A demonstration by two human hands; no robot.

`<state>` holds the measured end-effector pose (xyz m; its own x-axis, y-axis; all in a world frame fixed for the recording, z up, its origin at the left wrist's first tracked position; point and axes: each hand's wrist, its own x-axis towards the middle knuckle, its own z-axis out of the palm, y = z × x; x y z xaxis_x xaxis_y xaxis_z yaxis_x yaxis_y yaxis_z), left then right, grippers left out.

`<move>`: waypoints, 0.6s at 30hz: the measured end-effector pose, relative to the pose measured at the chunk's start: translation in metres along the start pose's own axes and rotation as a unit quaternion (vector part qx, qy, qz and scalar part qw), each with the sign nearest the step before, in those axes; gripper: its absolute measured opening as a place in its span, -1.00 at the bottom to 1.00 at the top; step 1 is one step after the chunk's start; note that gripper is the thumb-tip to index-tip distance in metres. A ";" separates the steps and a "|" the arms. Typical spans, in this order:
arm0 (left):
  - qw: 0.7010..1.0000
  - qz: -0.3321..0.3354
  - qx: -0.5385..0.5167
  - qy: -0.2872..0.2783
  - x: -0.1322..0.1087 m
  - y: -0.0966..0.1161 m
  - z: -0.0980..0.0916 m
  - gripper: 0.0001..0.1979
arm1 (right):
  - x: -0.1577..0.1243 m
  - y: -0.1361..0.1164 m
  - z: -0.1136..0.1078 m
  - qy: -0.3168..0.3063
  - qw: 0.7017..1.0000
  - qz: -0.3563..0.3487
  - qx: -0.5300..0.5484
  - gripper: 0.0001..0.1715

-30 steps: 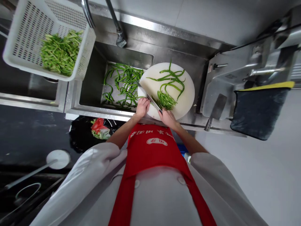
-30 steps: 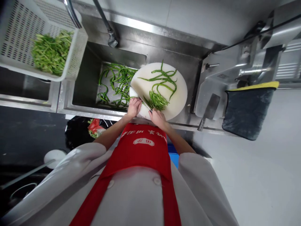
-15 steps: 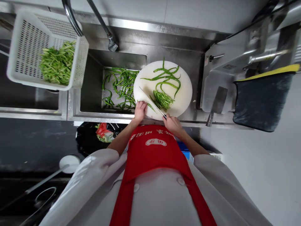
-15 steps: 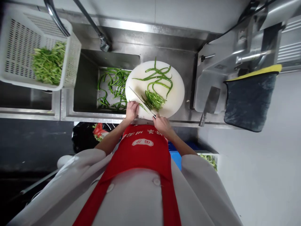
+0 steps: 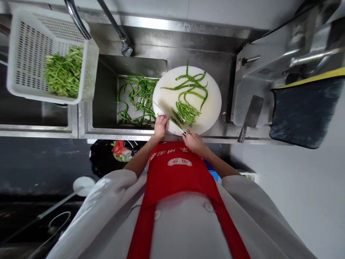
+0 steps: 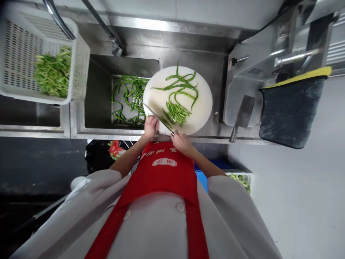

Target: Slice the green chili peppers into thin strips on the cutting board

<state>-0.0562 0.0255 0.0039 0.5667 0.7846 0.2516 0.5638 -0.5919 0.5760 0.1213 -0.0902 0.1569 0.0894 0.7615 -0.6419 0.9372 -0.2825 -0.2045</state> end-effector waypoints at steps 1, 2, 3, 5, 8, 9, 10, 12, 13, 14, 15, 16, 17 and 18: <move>1.000 -0.001 -0.004 0.001 0.000 -0.001 -0.001 -0.74 | 0.002 -0.002 0.001 0.002 1.000 0.006 0.002 -0.46; 1.000 -0.006 -0.008 0.006 0.001 -0.003 -0.003 -0.74 | 0.005 -0.003 0.002 0.007 1.000 0.011 0.005 -0.45; 1.000 -0.017 -0.011 0.017 0.001 -0.004 -0.005 -0.74 | 0.009 -0.003 0.003 0.011 1.000 0.012 0.009 -0.44; 0.998 -0.042 -0.010 0.041 0.002 -0.006 -0.008 -0.75 | 0.015 0.003 0.001 0.012 1.000 0.006 0.021 -0.42; 0.998 -0.042 -0.012 0.037 0.002 -0.005 -0.008 -0.75 | 0.014 0.022 -0.002 0.003 0.999 0.014 0.032 -0.41; 0.999 -0.033 -0.016 0.026 0.002 -0.003 -0.006 -0.75 | 0.010 0.029 -0.003 0.002 0.999 0.025 0.031 -0.40; 0.999 -0.026 -0.019 0.017 0.001 -0.001 -0.004 -0.74 | 0.006 0.034 -0.003 0.004 0.999 0.035 0.026 -0.41; 0.999 -0.025 -0.020 0.007 -0.002 0.003 0.001 -0.74 | -0.004 0.038 -0.001 0.009 0.999 0.046 0.013 -0.41; 0.999 -0.026 -0.019 0.004 -0.003 0.004 0.003 -0.74 | -0.008 0.037 0.000 0.010 0.999 0.040 0.007 -0.41; 0.999 -0.027 -0.019 0.000 -0.004 0.005 0.004 -0.74 | -0.011 0.033 0.001 0.009 1.000 0.030 0.001 -0.41; 0.999 -0.027 -0.019 -0.004 -0.005 0.005 0.005 -0.74 | -0.012 0.029 0.002 0.006 1.000 0.021 -0.003 -0.42; 0.999 -0.025 -0.021 -0.006 -0.005 0.005 0.005 -0.74 | -0.013 0.024 0.003 0.002 1.000 0.013 -0.005 -0.42; 0.999 -0.024 -0.025 -0.007 -0.006 0.004 0.004 -0.74 | -0.012 0.019 0.004 -0.003 1.000 0.007 -0.004 -0.43; 0.999 -0.023 -0.028 -0.008 -0.006 0.004 0.004 -0.74 | -0.010 0.014 0.004 -0.007 1.000 0.004 -0.002 -0.44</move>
<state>-0.0550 0.0180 0.0019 0.5507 0.8073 0.2119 0.5548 -0.5437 0.6298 0.1327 -0.1042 0.1579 0.0920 0.7510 -0.6538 0.9382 -0.2854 -0.1959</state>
